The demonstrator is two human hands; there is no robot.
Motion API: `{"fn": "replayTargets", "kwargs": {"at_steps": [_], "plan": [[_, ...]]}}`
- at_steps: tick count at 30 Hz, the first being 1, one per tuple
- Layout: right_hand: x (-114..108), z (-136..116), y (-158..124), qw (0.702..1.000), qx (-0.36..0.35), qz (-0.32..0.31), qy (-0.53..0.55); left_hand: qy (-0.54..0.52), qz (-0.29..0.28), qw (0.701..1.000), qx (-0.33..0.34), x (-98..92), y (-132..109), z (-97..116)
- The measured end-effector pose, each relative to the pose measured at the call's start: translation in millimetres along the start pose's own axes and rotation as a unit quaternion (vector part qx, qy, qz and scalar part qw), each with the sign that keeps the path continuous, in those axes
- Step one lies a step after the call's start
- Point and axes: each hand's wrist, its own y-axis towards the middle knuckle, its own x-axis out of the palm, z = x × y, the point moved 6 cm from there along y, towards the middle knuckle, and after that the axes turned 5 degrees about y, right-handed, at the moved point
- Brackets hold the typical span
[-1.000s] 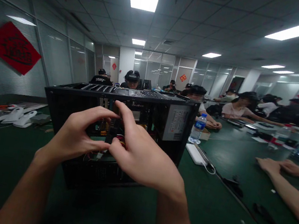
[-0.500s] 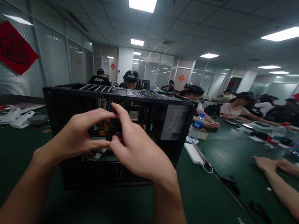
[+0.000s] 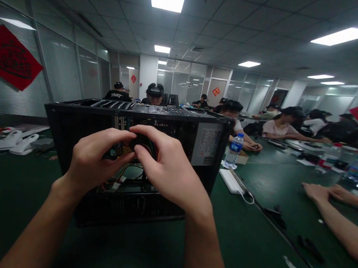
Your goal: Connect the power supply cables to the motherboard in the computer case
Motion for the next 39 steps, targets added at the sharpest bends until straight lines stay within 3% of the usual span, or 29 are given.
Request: {"fn": "replayTargets", "kwargs": {"at_steps": [6, 10, 15, 21, 26, 33, 39], "plan": [[-11.6, 13.6, -0.5, 0.999, 0.009, -0.031, 0.009, 0.011, -0.004, 1.0, 0.015, 5.7, -3.4, -7.3], [-11.1, 35.8, 5.3, 0.999, -0.01, -0.048, 0.006, 0.01, -0.035, 0.999, -0.004, 24.5, -8.7, -14.2], [11.3, 78.9, 10.7, 0.995, -0.019, -0.051, -0.086, 0.015, -0.096, 0.993, -0.073, 56.7, -23.1, -37.2], [34.1, 153.4, -6.8, 0.94, 0.137, -0.148, -0.273, 0.038, -0.265, 0.953, -0.144, 112.2, -54.2, -57.2], [34.3, 192.4, -18.3, 0.897, 0.168, -0.23, -0.339, 0.019, -0.298, 0.947, -0.114, 141.8, -71.2, -46.2], [34.9, 214.9, -29.8, 0.928, 0.095, -0.217, -0.289, 0.038, -0.379, 0.921, -0.084, 164.8, -69.3, -33.6], [38.7, 233.7, -34.8, 0.939, 0.104, -0.21, -0.25, 0.048, -0.435, 0.896, -0.074, 180.9, -76.6, -31.5]]}}
